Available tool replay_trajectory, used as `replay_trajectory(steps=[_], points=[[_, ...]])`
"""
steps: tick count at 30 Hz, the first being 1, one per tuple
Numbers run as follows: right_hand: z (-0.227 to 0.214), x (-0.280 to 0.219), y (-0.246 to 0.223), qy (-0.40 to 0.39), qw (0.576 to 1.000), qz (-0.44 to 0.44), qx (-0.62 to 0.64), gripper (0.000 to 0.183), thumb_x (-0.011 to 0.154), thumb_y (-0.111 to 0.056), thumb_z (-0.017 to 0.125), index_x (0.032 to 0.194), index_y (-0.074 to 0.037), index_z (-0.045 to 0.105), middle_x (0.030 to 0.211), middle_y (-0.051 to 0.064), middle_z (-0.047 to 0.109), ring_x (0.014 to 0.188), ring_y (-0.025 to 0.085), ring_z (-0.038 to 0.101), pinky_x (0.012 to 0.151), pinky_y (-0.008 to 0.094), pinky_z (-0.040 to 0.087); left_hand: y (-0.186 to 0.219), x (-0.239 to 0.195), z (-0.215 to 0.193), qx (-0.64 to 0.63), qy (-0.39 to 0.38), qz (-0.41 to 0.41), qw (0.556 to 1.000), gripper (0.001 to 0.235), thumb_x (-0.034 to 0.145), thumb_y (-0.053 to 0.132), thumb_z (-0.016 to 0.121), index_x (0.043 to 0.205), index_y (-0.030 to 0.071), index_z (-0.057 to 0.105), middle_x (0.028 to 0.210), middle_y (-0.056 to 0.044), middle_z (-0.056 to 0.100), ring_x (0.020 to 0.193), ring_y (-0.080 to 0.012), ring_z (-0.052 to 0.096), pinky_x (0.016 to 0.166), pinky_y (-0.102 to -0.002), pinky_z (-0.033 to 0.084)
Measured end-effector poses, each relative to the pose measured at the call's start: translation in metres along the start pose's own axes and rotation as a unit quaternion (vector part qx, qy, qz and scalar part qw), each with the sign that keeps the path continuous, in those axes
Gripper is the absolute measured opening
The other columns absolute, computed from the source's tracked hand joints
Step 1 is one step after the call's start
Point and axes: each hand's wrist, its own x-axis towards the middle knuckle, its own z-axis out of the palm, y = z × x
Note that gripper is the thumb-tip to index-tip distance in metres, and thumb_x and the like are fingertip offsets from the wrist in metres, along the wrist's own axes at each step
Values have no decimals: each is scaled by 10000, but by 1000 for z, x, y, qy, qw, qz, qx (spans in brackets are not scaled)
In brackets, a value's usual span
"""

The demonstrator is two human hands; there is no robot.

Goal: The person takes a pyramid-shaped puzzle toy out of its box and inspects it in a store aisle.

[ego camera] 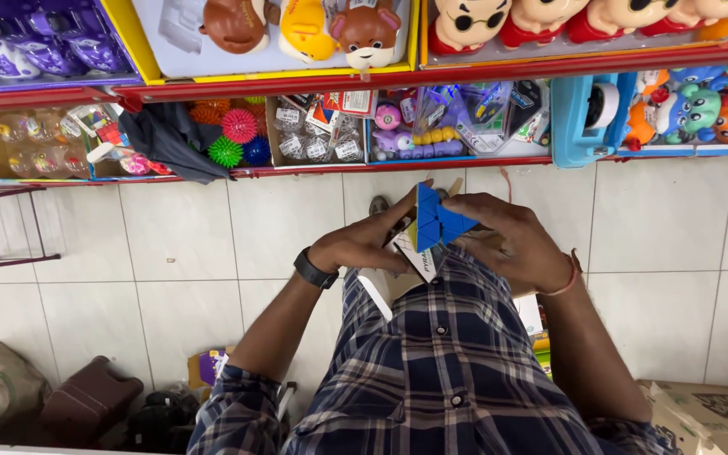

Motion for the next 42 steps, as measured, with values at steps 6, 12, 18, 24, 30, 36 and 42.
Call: replay_trajectory(steps=[6, 12, 18, 24, 30, 36, 42], points=[[-2, 2, -4, -21, 998, -47, -27, 660, 802, 17, 764, 1426, -59, 564, 1308, 158, 662, 1178, 304, 694, 981, 365, 595, 23, 10, 3, 34, 12, -54, 998, 1221, 767, 96, 841, 1668, 88, 16, 1677, -207, 329, 1540, -307, 375, 1215, -390, 352], [-9, 0, -6, -48, 998, -30, -10, 733, 818, -92, 814, 1476, -56, 494, 1366, 193, 638, 1221, 317, 679, 999, 378, 590, 23, 8, 3, 40, 34, -24, 998, 1111, 740, 135, 858, 1645, 66, 216, 1661, -171, 397, 1536, -304, 410, 1252, -402, 347], [-8, -3, -5, -54, 998, -2, -16, 694, 833, -120, 803, 1462, -61, 516, 1317, 174, 682, 1107, 276, 742, 902, 361, 635, 35, 9, 4, 137, 51, -68, 987, 1014, 732, 221, 871, 1580, 95, 328, 1567, -145, 476, 1446, -303, 485, 1175, -416, 398], [-4, -5, 4, -51, 998, 24, 14, 659, 855, -125, 777, 1458, -54, 521, 1222, 150, 733, 993, 243, 795, 839, 339, 620, 37, 8, 6, 154, 62, -87, 982, 979, 740, 282, 844, 1574, 127, 355, 1445, -152, 548, 1336, -322, 558, 1108, -431, 443], [-1, -6, 4, -46, 998, 43, -14, 658, 844, -155, 786, 1445, -68, 533, 1073, 116, 786, 929, 219, 806, 787, 327, 650, 40, 7, 7, 190, 68, -102, 974, 966, 731, 307, 840, 1563, 152, 374, 1406, -150, 564, 1269, -339, 577, 1056, -454, 450], [-2, -2, 1, -53, 997, 61, -11, 654, 842, -180, 787, 1439, -75, 541, 1065, 109, 794, 937, 217, 807, 804, 327, 671, 37, 4, 8, 197, 74, -99, 972, 959, 737, 325, 836, 1563, 157, 379, 1404, -149, 562, 1260, -339, 584, 1039, -454, 473], [1, 0, 5, -74, 991, 88, 64, 712, 848, -164, 795, 1482, -65, 487, 1204, 120, 754, 1083, 211, 768, 922, 335, 640, 33, 5, 9, 199, 81, -111, 970, 997, 712, 324, 839, 1558, 153, 340, 1381, -159, 558, 1245, -344, 577, 1021, -452, 472]])
